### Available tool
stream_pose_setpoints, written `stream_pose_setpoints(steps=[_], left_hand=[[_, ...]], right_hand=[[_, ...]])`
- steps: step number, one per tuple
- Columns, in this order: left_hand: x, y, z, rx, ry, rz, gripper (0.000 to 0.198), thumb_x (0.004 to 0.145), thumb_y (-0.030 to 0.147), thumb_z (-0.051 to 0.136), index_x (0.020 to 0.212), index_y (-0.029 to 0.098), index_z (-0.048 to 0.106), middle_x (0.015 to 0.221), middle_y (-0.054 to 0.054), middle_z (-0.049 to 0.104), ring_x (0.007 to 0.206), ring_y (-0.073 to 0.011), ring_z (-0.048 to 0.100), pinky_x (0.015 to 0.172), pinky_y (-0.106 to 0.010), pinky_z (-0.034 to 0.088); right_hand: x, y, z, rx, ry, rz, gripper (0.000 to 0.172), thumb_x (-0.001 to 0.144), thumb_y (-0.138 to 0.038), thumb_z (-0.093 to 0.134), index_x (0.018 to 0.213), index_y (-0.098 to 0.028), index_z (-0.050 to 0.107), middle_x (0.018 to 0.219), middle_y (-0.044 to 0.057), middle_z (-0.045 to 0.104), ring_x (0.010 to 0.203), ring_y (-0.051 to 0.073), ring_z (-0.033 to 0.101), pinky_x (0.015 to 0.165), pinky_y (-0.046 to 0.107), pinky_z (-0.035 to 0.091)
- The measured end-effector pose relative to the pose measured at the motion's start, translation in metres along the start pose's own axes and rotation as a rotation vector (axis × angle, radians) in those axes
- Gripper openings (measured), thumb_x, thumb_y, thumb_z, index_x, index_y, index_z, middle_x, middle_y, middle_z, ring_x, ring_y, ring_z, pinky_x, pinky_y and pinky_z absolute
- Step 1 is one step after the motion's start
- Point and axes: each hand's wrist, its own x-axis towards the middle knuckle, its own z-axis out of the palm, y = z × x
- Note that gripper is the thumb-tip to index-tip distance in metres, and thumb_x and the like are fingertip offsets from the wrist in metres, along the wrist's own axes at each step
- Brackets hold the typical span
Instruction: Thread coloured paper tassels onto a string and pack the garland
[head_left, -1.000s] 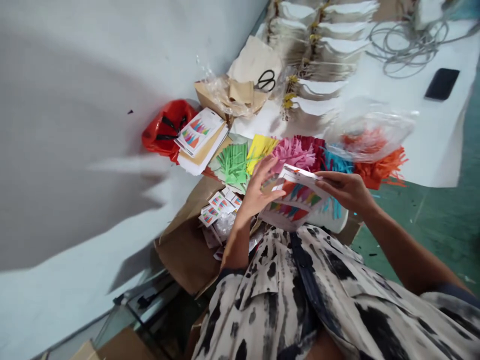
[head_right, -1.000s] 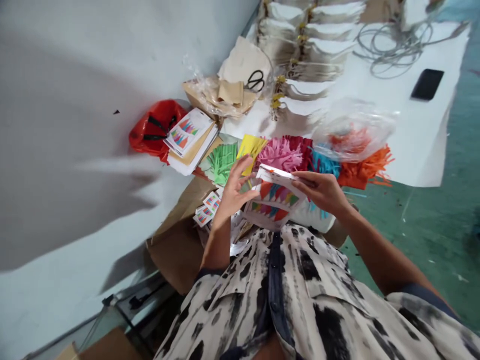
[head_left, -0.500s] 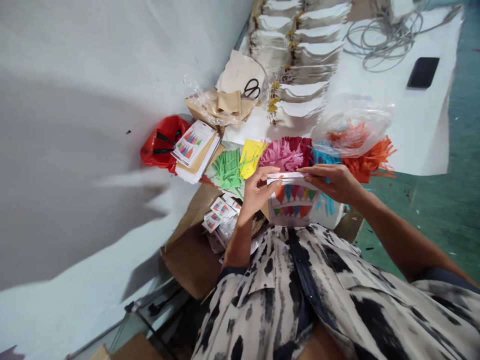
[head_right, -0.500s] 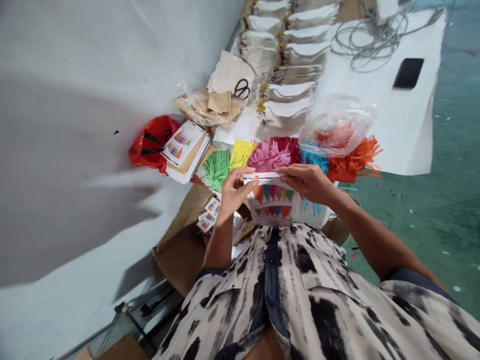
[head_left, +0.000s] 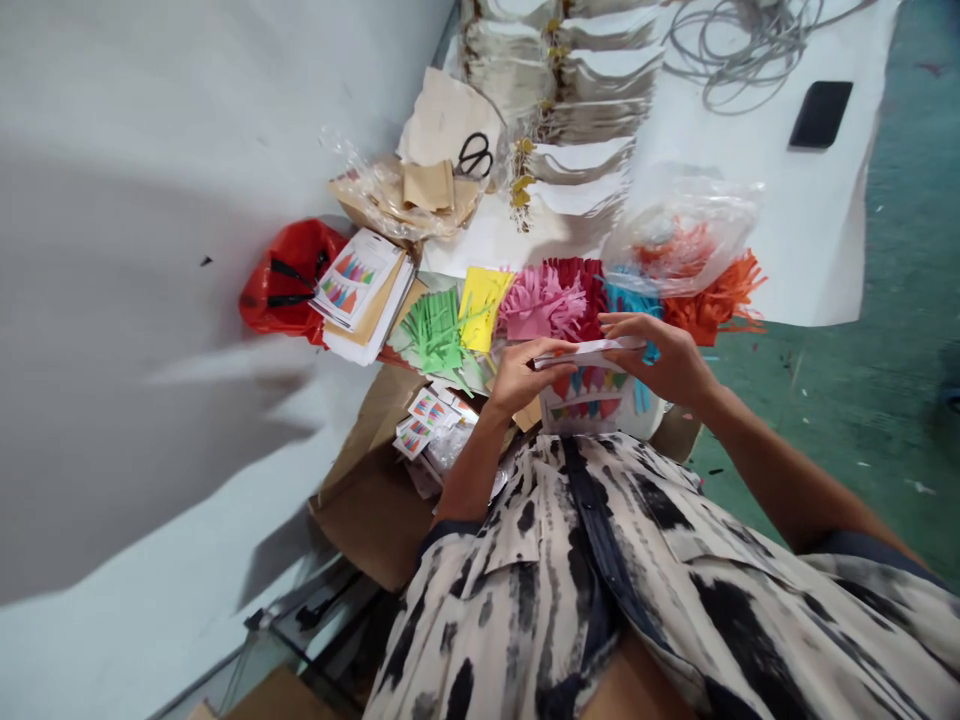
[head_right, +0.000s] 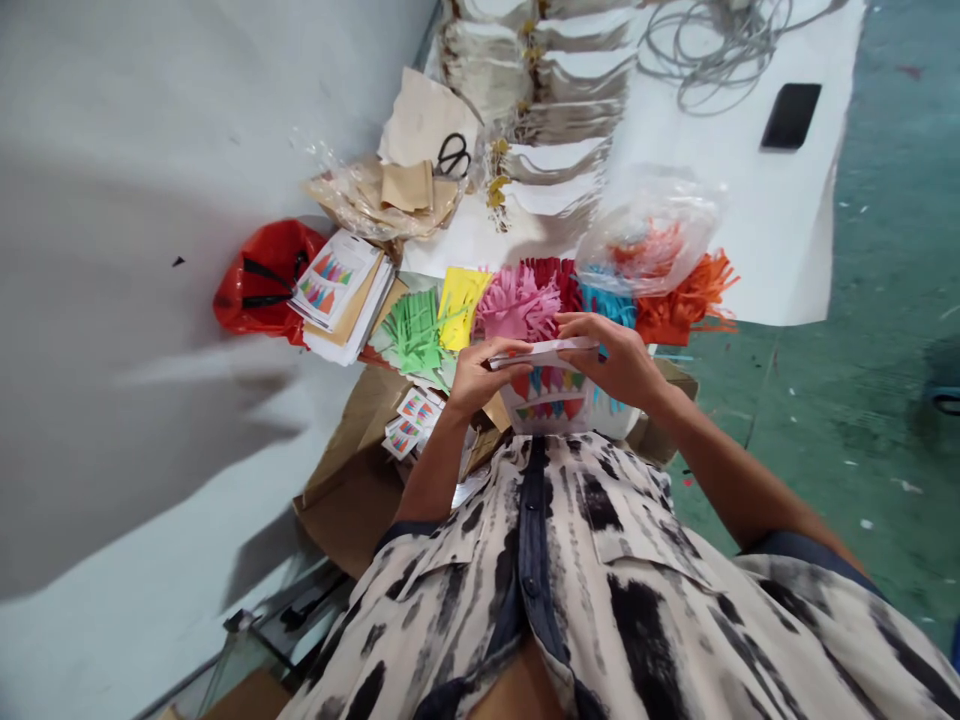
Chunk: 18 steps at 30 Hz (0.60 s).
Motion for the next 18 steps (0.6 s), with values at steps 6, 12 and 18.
stream_pose_setpoints(steps=[6,12,18], left_hand=[[0.003,-0.008,0.008,-0.018,-0.023,-0.018,0.04,0.084,0.05,0.094,0.111,0.021,0.088,0.101,-0.007,0.086,0.085,-0.0183,0.079,0.075,-0.025,0.063],[0.007,-0.011,0.01,0.002,-0.029,0.02,0.042,0.085,0.053,0.093,0.112,0.02,0.088,0.103,-0.009,0.086,0.086,-0.0191,0.08,0.076,-0.026,0.064],[0.01,-0.023,0.017,0.035,-0.025,0.066,0.04,0.088,0.051,0.091,0.114,0.021,0.088,0.107,-0.01,0.087,0.09,-0.0196,0.082,0.078,-0.027,0.064]], right_hand=[[-0.006,0.003,-0.004,-0.137,0.009,-0.082,0.008,0.102,-0.034,0.071,0.1,-0.029,0.077,0.154,0.01,0.069,0.139,0.032,0.069,0.113,0.054,0.06],[-0.008,0.006,-0.005,-0.181,-0.049,-0.08,0.01,0.101,-0.03,0.069,0.11,-0.028,0.073,0.161,0.012,0.062,0.148,0.033,0.061,0.119,0.058,0.056],[-0.009,0.014,-0.001,-0.353,-0.04,-0.014,0.008,0.097,-0.028,0.071,0.1,-0.023,0.077,0.154,0.015,0.068,0.153,0.04,0.056,0.123,0.067,0.049]])
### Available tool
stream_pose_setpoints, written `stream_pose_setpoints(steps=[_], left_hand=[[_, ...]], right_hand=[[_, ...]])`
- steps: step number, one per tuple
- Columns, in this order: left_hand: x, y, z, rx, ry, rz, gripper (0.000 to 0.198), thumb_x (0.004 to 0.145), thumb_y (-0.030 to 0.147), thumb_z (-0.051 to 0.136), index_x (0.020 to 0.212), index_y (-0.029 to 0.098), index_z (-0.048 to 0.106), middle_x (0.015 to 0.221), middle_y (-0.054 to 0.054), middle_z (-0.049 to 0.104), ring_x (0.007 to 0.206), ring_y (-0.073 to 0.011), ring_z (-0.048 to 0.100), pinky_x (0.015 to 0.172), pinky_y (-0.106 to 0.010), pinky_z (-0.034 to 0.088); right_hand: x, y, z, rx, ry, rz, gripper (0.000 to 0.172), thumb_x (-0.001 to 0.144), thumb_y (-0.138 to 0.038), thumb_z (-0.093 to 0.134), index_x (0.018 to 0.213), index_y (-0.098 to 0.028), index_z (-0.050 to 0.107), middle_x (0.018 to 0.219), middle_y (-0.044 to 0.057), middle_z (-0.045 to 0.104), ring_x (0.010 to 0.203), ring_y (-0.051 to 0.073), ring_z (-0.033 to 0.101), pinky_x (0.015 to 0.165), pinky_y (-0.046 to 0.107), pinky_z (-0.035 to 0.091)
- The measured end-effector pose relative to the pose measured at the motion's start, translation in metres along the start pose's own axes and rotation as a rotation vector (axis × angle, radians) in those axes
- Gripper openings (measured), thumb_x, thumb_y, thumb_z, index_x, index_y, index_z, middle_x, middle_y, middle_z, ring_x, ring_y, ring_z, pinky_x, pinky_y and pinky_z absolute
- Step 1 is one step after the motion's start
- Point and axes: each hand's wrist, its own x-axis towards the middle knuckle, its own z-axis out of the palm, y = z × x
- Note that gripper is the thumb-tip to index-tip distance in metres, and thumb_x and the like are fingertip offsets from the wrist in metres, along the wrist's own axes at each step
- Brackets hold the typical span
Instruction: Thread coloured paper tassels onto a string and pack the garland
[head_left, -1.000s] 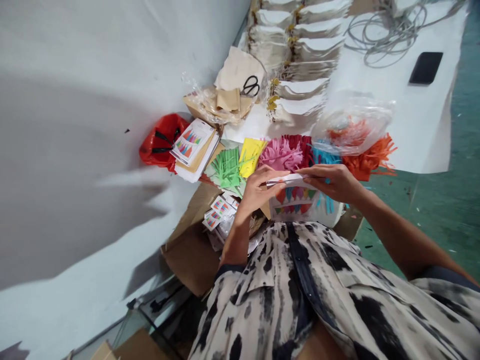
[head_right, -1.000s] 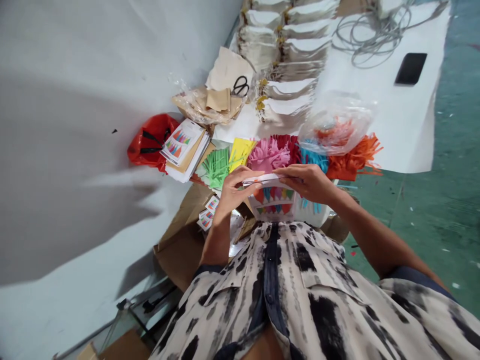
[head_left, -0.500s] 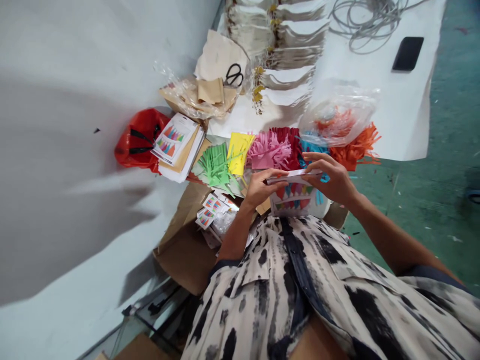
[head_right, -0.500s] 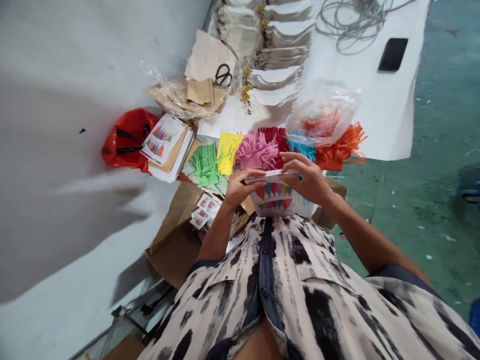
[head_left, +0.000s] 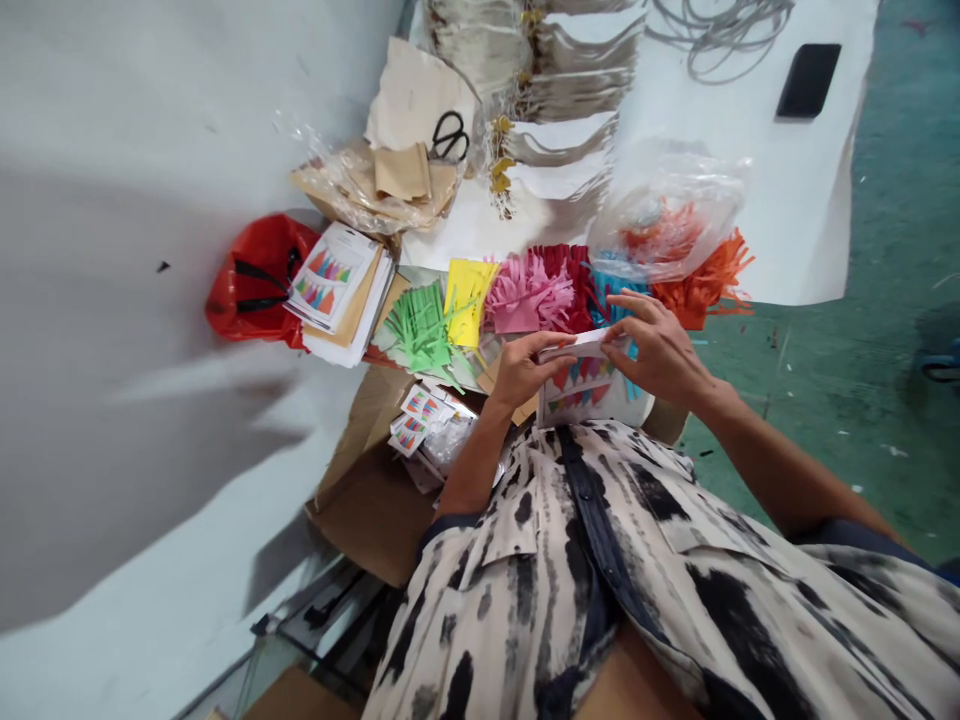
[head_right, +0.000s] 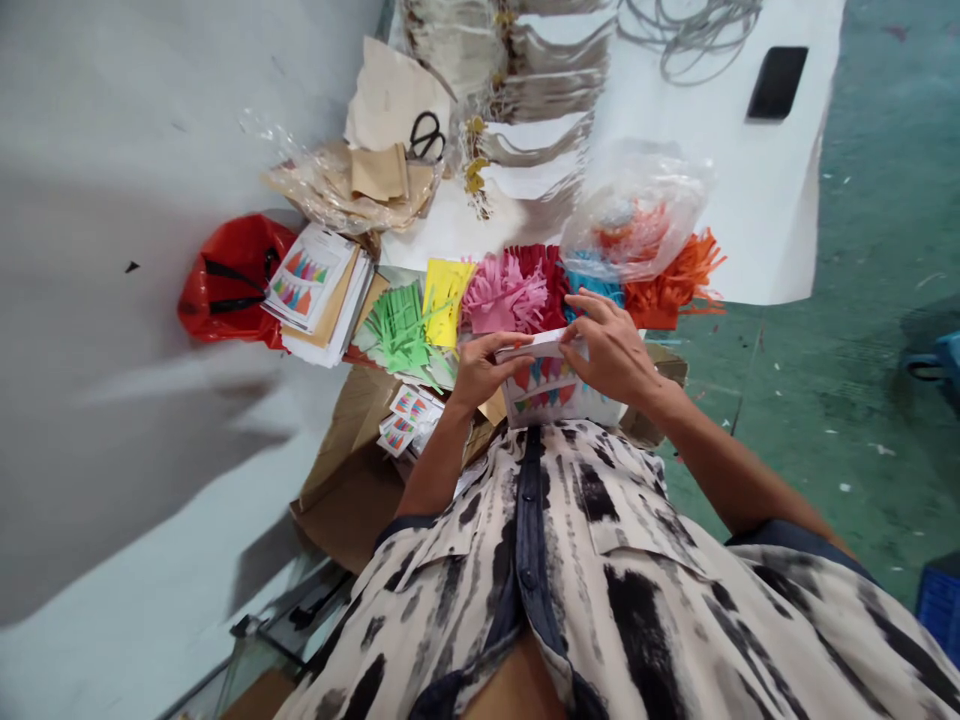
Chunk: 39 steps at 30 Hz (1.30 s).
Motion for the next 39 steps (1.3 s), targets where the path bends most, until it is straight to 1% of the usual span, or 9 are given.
stream_pose_setpoints(steps=[5,9,15,19,22,26,31,36,39], left_hand=[[-0.003,-0.007,0.009,-0.063,-0.007,-0.041,0.037,0.088,0.05,0.091,0.111,0.022,0.088,0.105,-0.009,0.087,0.091,-0.0194,0.082,0.08,-0.028,0.065],[-0.006,-0.008,0.011,-0.133,0.014,-0.099,0.04,0.084,0.054,0.092,0.107,0.021,0.088,0.101,-0.007,0.086,0.084,-0.0166,0.079,0.073,-0.023,0.062],[-0.007,-0.011,0.006,-0.197,-0.004,-0.14,0.046,0.081,0.054,0.095,0.108,0.018,0.087,0.102,-0.007,0.085,0.085,-0.0162,0.079,0.077,-0.024,0.065],[-0.006,-0.011,0.008,-0.274,-0.036,-0.133,0.043,0.083,0.05,0.094,0.11,0.017,0.085,0.108,-0.008,0.086,0.093,-0.0182,0.082,0.085,-0.027,0.066],[-0.004,-0.01,0.011,-0.261,-0.063,-0.112,0.037,0.084,0.043,0.093,0.109,0.017,0.085,0.104,-0.007,0.086,0.091,-0.0183,0.082,0.083,-0.026,0.065],[-0.004,-0.008,0.017,-0.195,-0.12,-0.093,0.027,0.087,0.032,0.087,0.11,0.017,0.086,0.1,-0.005,0.086,0.086,-0.0167,0.079,0.077,-0.024,0.061],[-0.005,-0.008,0.021,-0.218,-0.144,-0.151,0.03,0.086,0.026,0.085,0.113,0.016,0.087,0.103,-0.005,0.086,0.084,-0.0156,0.078,0.075,-0.023,0.061],[-0.002,-0.009,0.022,-0.219,-0.152,-0.106,0.032,0.087,0.022,0.081,0.117,0.017,0.087,0.113,-0.008,0.087,0.099,-0.0194,0.081,0.087,-0.027,0.063],[-0.001,-0.014,0.025,-0.207,-0.161,-0.061,0.033,0.087,0.018,0.078,0.119,0.017,0.087,0.111,-0.007,0.087,0.097,-0.0188,0.081,0.085,-0.026,0.062]], right_hand=[[-0.005,0.003,-0.005,-0.082,-0.067,0.003,0.011,0.095,-0.03,0.074,0.095,-0.027,0.084,0.152,0.006,0.071,0.158,0.044,0.05,0.126,0.074,0.043],[-0.011,0.005,-0.016,-0.053,-0.001,0.041,0.011,0.094,-0.038,0.081,0.089,-0.029,0.085,0.15,0.004,0.073,0.157,0.044,0.051,0.127,0.073,0.041],[-0.009,-0.007,-0.028,0.103,0.113,0.022,0.02,0.099,-0.036,0.076,0.118,-0.032,0.081,0.154,0.007,0.068,0.147,0.037,0.062,0.122,0.063,0.052],[-0.006,-0.016,-0.018,0.087,0.047,-0.122,0.025,0.099,-0.033,0.077,0.124,-0.034,0.079,0.154,0.007,0.068,0.15,0.038,0.06,0.125,0.065,0.048],[-0.005,-0.021,-0.004,0.045,0.032,-0.175,0.032,0.099,-0.03,0.078,0.131,-0.037,0.078,0.157,0.006,0.067,0.149,0.035,0.061,0.126,0.062,0.048],[-0.005,-0.026,0.009,-0.04,0.052,-0.211,0.028,0.098,-0.026,0.08,0.122,-0.04,0.08,0.152,0.001,0.071,0.146,0.032,0.065,0.129,0.06,0.045],[-0.008,-0.022,0.014,-0.085,0.094,-0.235,0.013,0.098,-0.022,0.08,0.106,-0.032,0.079,0.146,0.001,0.075,0.144,0.031,0.067,0.128,0.06,0.047],[-0.016,-0.021,0.019,-0.108,0.113,-0.235,0.013,0.099,-0.023,0.078,0.11,-0.03,0.077,0.153,0.007,0.071,0.147,0.034,0.064,0.127,0.061,0.048],[-0.017,-0.023,0.022,-0.109,0.112,-0.223,0.02,0.1,-0.025,0.078,0.119,-0.032,0.076,0.152,0.006,0.071,0.145,0.032,0.065,0.128,0.06,0.048]])
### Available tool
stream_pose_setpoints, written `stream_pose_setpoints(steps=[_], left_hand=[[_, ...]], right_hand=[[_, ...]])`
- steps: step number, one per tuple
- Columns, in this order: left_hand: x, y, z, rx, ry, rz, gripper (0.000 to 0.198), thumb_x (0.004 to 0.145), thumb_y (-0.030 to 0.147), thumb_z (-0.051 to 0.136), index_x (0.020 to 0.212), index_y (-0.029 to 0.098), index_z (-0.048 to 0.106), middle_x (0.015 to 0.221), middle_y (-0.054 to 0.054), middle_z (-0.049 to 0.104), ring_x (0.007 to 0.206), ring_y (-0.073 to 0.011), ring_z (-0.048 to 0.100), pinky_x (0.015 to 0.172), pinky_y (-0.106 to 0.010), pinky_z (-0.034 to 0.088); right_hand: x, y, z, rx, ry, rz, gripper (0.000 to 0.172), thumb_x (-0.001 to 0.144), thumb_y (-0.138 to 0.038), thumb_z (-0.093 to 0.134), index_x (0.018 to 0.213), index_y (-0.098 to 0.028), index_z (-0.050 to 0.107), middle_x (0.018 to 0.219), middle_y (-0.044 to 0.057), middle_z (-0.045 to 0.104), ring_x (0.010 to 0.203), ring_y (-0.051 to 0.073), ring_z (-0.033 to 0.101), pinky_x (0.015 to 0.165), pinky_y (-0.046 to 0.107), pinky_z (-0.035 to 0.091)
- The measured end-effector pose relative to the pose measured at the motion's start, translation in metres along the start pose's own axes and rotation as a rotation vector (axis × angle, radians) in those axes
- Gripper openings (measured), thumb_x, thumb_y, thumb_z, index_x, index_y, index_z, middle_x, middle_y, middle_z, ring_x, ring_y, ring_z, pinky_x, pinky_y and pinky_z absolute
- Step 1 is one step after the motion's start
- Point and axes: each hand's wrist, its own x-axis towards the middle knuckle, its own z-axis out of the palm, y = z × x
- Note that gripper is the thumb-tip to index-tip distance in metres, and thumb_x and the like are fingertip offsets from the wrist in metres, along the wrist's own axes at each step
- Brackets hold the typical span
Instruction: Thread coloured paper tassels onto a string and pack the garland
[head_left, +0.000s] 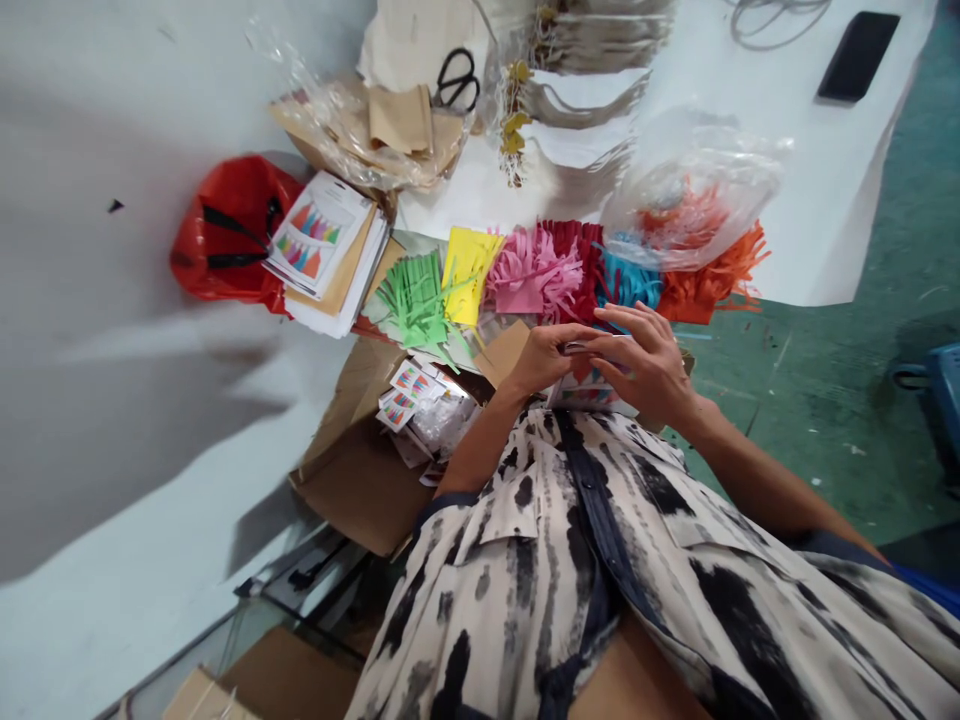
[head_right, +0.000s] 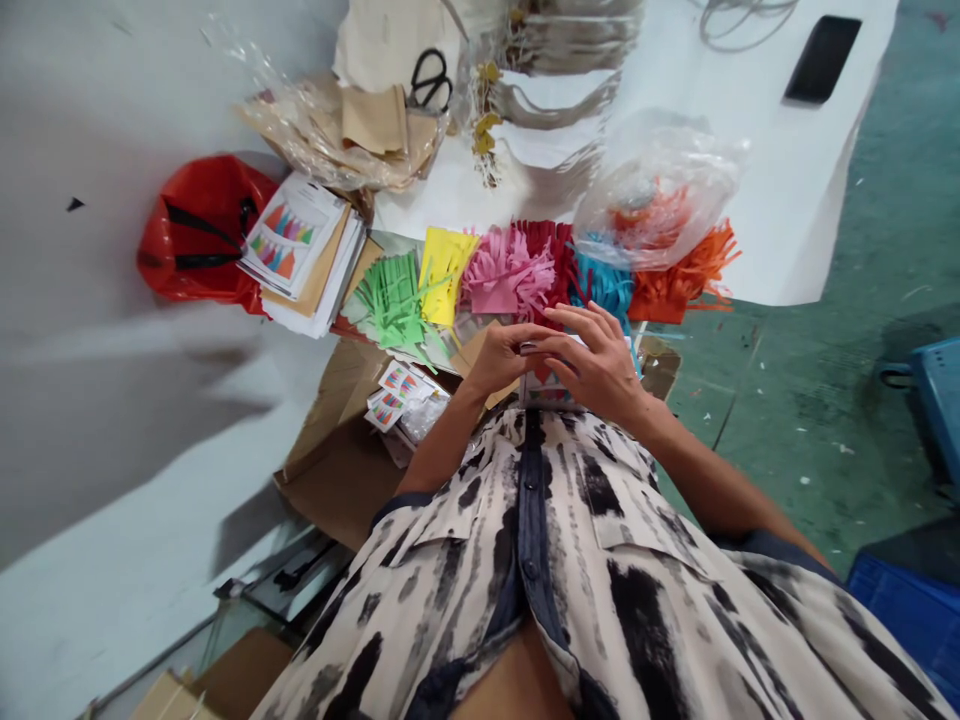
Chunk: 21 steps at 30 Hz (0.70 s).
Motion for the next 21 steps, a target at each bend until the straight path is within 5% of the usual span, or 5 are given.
stream_pose_setpoints(steps=[6,10,15,18,21], left_hand=[[0.0,-0.016,0.001,-0.053,-0.018,-0.022,0.032,0.085,0.02,0.081,0.116,0.017,0.088,0.116,-0.009,0.087,0.107,-0.0218,0.082,0.094,-0.03,0.063],[0.0,-0.027,0.0,-0.112,-0.055,-0.014,0.031,0.086,0.03,0.088,0.114,0.016,0.088,0.117,-0.011,0.086,0.108,-0.0234,0.082,0.095,-0.032,0.064],[0.0,-0.047,0.004,-0.049,-0.065,0.029,0.031,0.088,0.023,0.081,0.118,0.016,0.087,0.117,-0.01,0.086,0.106,-0.0217,0.081,0.095,-0.032,0.063],[0.001,-0.057,0.007,-0.008,-0.069,0.047,0.029,0.089,0.025,0.08,0.116,0.016,0.086,0.113,-0.009,0.085,0.104,-0.0208,0.08,0.092,-0.03,0.061],[0.003,-0.061,0.008,-0.024,-0.102,0.028,0.032,0.088,0.031,0.084,0.117,0.016,0.085,0.113,-0.01,0.084,0.107,-0.0217,0.079,0.093,-0.029,0.06]], right_hand=[[-0.007,0.008,0.001,-0.064,-0.009,-0.019,0.006,0.1,-0.026,0.079,0.104,-0.031,0.077,0.142,0.002,0.076,0.137,0.029,0.07,0.124,0.057,0.05],[-0.013,0.013,-0.001,-0.045,0.007,0.012,0.008,0.099,-0.028,0.08,0.106,-0.031,0.077,0.132,0.003,0.08,0.128,0.028,0.074,0.121,0.055,0.053],[-0.015,0.017,0.005,-0.05,-0.025,-0.032,0.014,0.1,-0.03,0.08,0.113,-0.032,0.077,0.128,0.003,0.081,0.116,0.024,0.076,0.118,0.049,0.053],[-0.016,0.021,0.012,-0.072,-0.041,-0.03,0.003,0.103,-0.029,0.076,0.104,-0.031,0.078,0.117,0.002,0.083,0.107,0.021,0.076,0.11,0.044,0.054],[-0.019,0.026,0.018,-0.112,-0.039,0.01,0.011,0.106,-0.03,0.071,0.098,-0.028,0.078,0.111,0.002,0.083,0.1,0.021,0.075,0.099,0.04,0.055]])
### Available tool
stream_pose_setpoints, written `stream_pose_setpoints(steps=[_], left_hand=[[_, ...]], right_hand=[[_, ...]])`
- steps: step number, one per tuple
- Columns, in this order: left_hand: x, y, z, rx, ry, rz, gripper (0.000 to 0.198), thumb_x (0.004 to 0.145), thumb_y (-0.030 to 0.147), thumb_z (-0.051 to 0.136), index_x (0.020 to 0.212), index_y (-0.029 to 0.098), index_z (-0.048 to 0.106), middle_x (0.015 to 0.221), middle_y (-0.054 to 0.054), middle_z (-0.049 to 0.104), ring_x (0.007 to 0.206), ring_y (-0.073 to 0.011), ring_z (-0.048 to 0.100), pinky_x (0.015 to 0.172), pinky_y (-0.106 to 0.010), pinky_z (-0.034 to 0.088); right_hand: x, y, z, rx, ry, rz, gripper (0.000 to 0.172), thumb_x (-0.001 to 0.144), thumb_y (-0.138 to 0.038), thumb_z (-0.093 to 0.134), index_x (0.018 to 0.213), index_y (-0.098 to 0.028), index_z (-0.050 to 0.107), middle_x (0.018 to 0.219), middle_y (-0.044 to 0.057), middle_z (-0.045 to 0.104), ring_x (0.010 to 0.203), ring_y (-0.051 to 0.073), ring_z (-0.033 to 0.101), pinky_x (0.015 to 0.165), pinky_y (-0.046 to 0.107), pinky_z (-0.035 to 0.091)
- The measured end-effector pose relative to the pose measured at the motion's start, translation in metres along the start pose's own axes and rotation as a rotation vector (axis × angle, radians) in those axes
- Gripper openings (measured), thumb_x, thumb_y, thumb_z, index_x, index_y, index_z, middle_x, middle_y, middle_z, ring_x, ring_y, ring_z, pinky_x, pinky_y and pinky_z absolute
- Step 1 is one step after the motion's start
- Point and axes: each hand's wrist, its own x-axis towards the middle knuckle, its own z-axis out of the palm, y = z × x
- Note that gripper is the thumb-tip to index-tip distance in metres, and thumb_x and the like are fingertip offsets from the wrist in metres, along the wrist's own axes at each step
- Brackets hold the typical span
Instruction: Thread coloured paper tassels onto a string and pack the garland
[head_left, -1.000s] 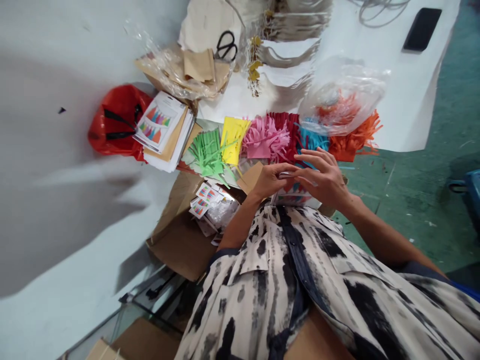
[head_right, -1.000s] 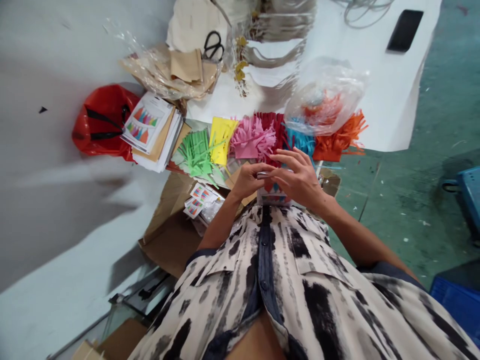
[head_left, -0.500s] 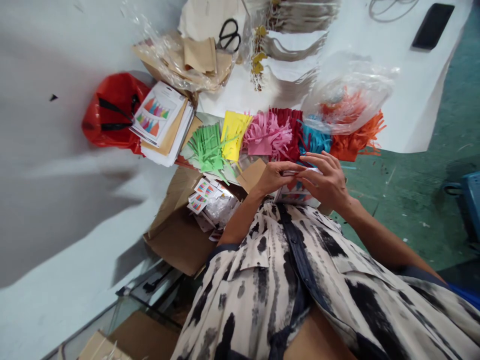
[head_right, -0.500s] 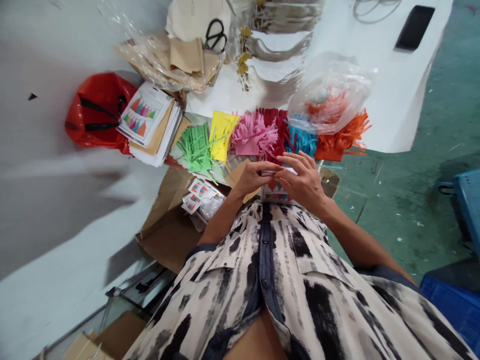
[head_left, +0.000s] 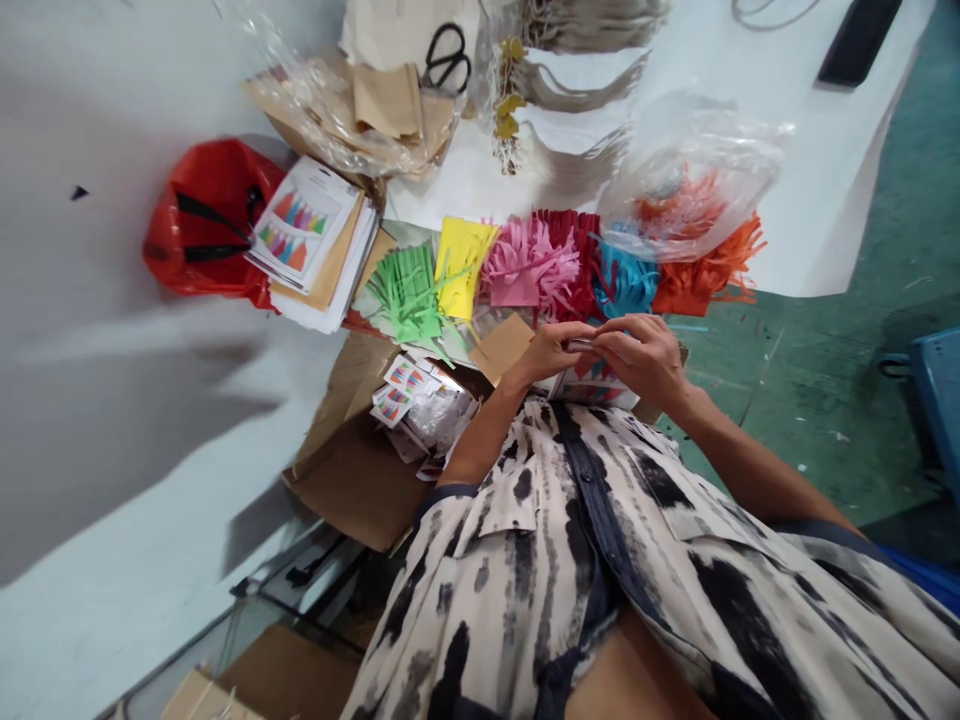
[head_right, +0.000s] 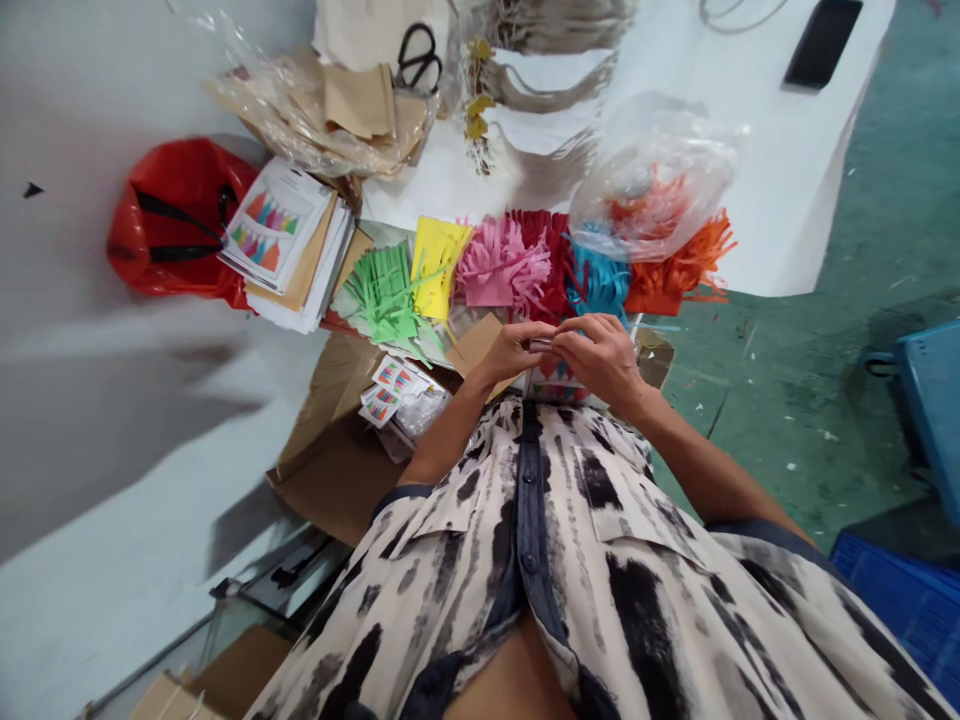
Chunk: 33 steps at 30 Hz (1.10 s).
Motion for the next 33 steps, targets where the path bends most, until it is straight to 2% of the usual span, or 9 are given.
stream_pose_setpoints(steps=[7,12,15,18,20,23,26,28,33], left_hand=[[0.007,-0.009,0.0,-0.051,-0.046,-0.105,0.044,0.08,0.03,0.089,0.121,0.013,0.084,0.111,-0.01,0.084,0.102,-0.0214,0.078,0.092,-0.03,0.059],[0.012,-0.007,0.0,-0.119,-0.054,-0.148,0.05,0.079,0.043,0.094,0.12,0.014,0.086,0.118,-0.014,0.084,0.105,-0.0241,0.08,0.094,-0.034,0.062],[0.014,-0.004,0.0,-0.14,-0.06,-0.158,0.053,0.079,0.052,0.096,0.118,0.017,0.087,0.121,-0.014,0.085,0.11,-0.0246,0.08,0.099,-0.035,0.063],[0.013,-0.007,-0.001,-0.146,-0.057,-0.152,0.055,0.081,0.057,0.094,0.118,0.018,0.088,0.121,-0.014,0.085,0.111,-0.0251,0.08,0.1,-0.037,0.063],[0.012,-0.011,-0.001,-0.141,-0.057,-0.147,0.055,0.081,0.058,0.093,0.119,0.018,0.088,0.122,-0.014,0.085,0.112,-0.0257,0.081,0.101,-0.038,0.063],[0.01,-0.015,-0.002,-0.123,-0.056,-0.146,0.052,0.084,0.056,0.092,0.119,0.019,0.088,0.123,-0.014,0.085,0.113,-0.0255,0.08,0.101,-0.038,0.063],[0.01,-0.014,-0.002,-0.132,-0.061,-0.13,0.046,0.087,0.054,0.089,0.118,0.02,0.088,0.121,-0.014,0.086,0.111,-0.0251,0.081,0.101,-0.038,0.063],[0.01,-0.011,-0.002,-0.137,-0.065,-0.124,0.046,0.088,0.055,0.088,0.116,0.019,0.089,0.12,-0.014,0.086,0.111,-0.0256,0.081,0.101,-0.04,0.064],[0.011,0.003,-0.004,-0.035,-0.067,-0.062,0.039,0.095,0.052,0.081,0.116,0.02,0.088,0.123,-0.014,0.085,0.117,-0.0245,0.08,0.105,-0.04,0.061]], right_hand=[[-0.007,0.007,0.006,-0.036,-0.061,0.098,0.012,0.106,-0.035,0.07,0.106,-0.026,0.079,0.119,0.008,0.08,0.109,0.027,0.073,0.095,0.045,0.056],[-0.011,0.012,0.002,-0.009,-0.084,0.15,0.012,0.102,-0.036,0.074,0.106,-0.028,0.082,0.123,0.008,0.078,0.115,0.03,0.071,0.101,0.05,0.056],[-0.018,0.021,-0.008,0.105,-0.074,0.199,0.012,0.101,-0.039,0.076,0.103,-0.028,0.082,0.13,0.009,0.077,0.117,0.03,0.073,0.103,0.052,0.058],[-0.029,0.034,-0.021,0.293,-0.127,0.244,0.02,0.1,-0.039,0.076,0.116,-0.027,0.08,0.135,0.011,0.075,0.12,0.029,0.075,0.102,0.049,0.062],[-0.038,0.041,-0.028,0.395,-0.15,0.294,0.029,0.098,-0.043,0.078,0.122,-0.026,0.079,0.131,0.011,0.077,0.118,0.029,0.076,0.102,0.048,0.063],[-0.049,0.047,-0.031,0.521,-0.114,0.463,0.035,0.094,-0.05,0.083,0.119,-0.025,0.081,0.116,0.009,0.083,0.103,0.028,0.08,0.094,0.046,0.067],[-0.055,0.048,-0.028,0.639,-0.079,0.626,0.036,0.093,-0.054,0.084,0.117,-0.027,0.083,0.111,0.007,0.085,0.094,0.026,0.082,0.081,0.041,0.071],[-0.057,0.048,-0.025,0.655,-0.051,0.634,0.034,0.094,-0.055,0.083,0.114,-0.028,0.085,0.111,0.006,0.085,0.096,0.026,0.082,0.082,0.04,0.072],[-0.059,0.051,-0.018,0.532,-0.03,0.51,0.026,0.102,-0.05,0.073,0.114,-0.03,0.085,0.115,0.005,0.085,0.104,0.025,0.082,0.092,0.041,0.069]])
